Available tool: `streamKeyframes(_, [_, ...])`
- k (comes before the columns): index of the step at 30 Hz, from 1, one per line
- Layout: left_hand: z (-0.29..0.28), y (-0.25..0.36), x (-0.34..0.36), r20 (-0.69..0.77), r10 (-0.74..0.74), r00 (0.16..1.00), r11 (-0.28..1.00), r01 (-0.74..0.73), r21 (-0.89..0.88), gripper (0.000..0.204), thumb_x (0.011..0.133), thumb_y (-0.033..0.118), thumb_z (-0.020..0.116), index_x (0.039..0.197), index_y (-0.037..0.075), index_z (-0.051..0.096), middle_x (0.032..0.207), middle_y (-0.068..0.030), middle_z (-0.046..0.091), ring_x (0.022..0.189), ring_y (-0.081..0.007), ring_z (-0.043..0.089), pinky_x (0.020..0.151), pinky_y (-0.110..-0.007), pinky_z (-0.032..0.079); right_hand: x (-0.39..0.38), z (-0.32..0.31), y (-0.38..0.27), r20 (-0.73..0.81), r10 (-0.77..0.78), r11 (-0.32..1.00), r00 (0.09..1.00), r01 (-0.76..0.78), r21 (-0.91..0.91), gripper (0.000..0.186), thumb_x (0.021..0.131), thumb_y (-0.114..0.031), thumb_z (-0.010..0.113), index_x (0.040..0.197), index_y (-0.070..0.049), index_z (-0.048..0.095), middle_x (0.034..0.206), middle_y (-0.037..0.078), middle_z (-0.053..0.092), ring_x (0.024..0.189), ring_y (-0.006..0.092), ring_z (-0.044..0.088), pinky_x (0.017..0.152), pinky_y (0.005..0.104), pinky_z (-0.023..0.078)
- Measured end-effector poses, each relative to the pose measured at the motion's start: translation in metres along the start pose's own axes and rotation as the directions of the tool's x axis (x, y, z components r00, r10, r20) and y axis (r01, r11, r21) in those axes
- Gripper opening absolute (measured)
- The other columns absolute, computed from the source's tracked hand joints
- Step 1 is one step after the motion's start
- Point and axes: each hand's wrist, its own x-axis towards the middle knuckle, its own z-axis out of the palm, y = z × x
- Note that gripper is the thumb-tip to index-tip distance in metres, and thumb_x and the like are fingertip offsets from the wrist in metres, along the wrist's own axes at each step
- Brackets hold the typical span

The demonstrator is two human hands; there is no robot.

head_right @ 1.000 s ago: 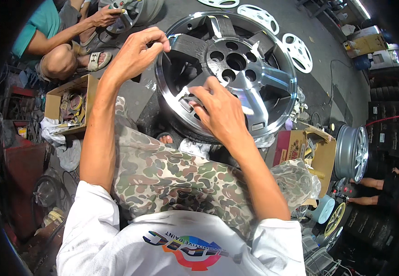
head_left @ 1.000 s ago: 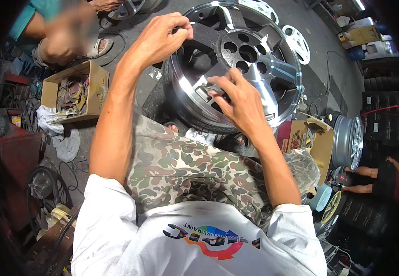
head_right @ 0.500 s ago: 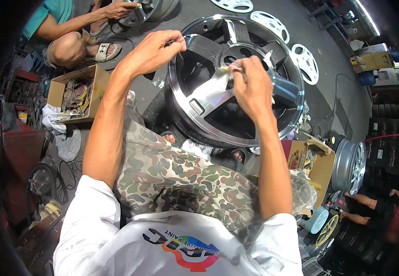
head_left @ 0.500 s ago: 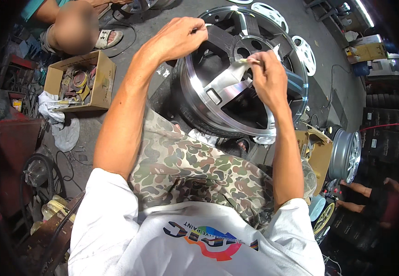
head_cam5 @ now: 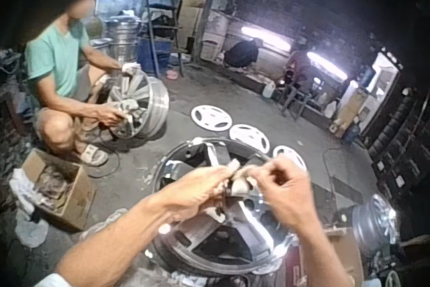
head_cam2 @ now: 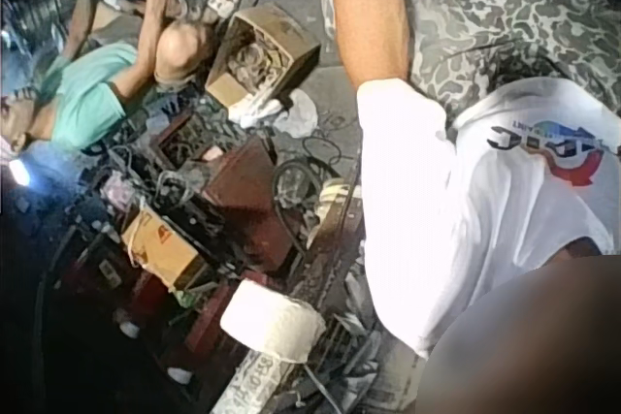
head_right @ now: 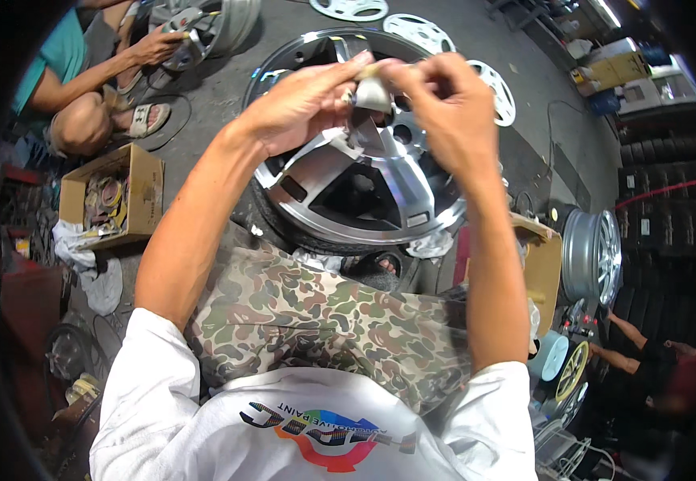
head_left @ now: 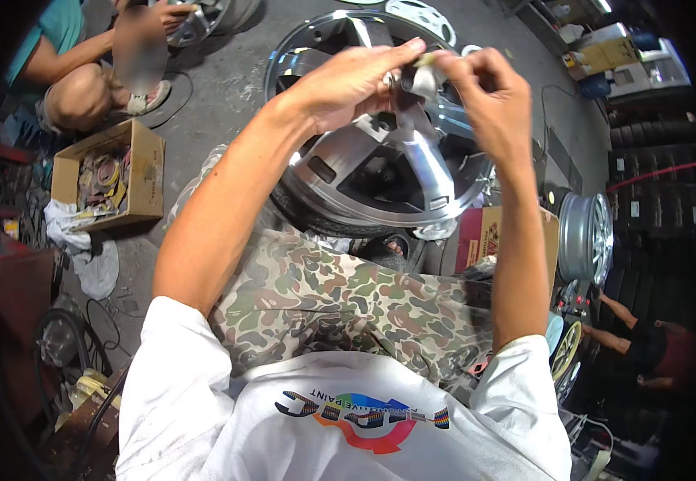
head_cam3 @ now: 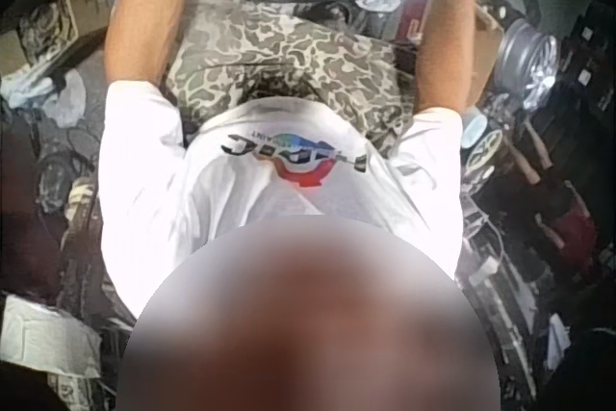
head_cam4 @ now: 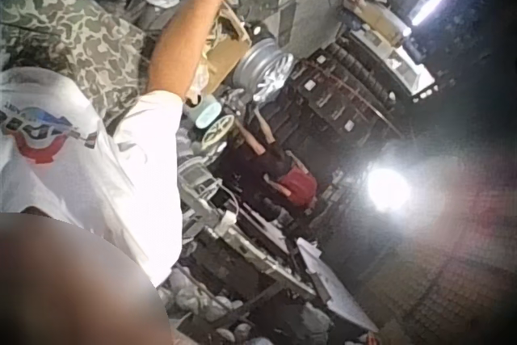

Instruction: Cleaning and taping sections of an automotive wheel rim for repair or painting.

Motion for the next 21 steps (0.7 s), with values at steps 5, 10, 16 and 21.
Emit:
streamKeyframes(5, [-0.05,0.01,0.003,-0.219,0.273,0.937,0.961,-0.278,0.006,0.02,0.1,0.011,0.068,0.117,0.003,0.063,0.102,-0.0042,0.071,0.089,-0.0082,0.069,0.072,-0.021,0.056,-0.026,0.021,-0.014,0.13,0.04,0.993,0.991,-0.025,-0.112,0.034,0.081,-0.031,0.09,0.081,-0.004,0.069,0.076,0.0,0.059,0.071,0.01,0.052,0.065,0.0273,0.044])
streamKeyframes(10, [-0.101,0.037,-0.018,-0.464,0.35,0.814,0.93,-0.362,0.067,0.036,0.1,0.013,0.054,0.133,0.0,0.063,0.108,-0.0049,0.071,0.09,-0.0124,0.068,0.081,-0.028,0.056,-0.063,0.035,-0.002,0.191,0.067,0.979,0.979,-0.028,-0.202,0.04,0.083,-0.03,0.086,0.109,-0.005,0.07,0.092,0.007,0.058,0.082,0.0186,0.057,0.071,0.0336,0.049])
streamKeyframes(16, [-0.079,0.045,-0.028,-0.584,0.43,0.689,0.9,-0.274,0.339,0.03,0.096,0.035,0.073,0.077,0.015,0.062,0.068,0.0076,0.053,0.058,-0.0048,0.046,0.053,-0.026,0.036,-0.093,0.076,0.002,0.316,0.034,0.975,0.948,0.037,-0.217,0.039,0.099,-0.014,0.064,0.133,0.004,0.061,0.109,0.021,0.046,0.097,0.0332,0.055,0.09,0.0408,0.048])
streamKeyframes(21, [-0.073,0.035,-0.031,-0.469,0.483,0.739,0.783,-0.125,0.609,0.034,0.089,0.035,0.08,0.107,0.009,0.067,0.076,0.0071,0.058,0.061,-0.0002,0.045,0.053,-0.02,0.032,-0.092,0.098,0.0,0.364,-0.049,0.969,0.93,0.134,-0.209,0.029,0.1,-0.01,0.061,0.127,-0.001,0.062,0.101,0.019,0.051,0.089,0.0365,0.058,0.08,0.0448,0.049])
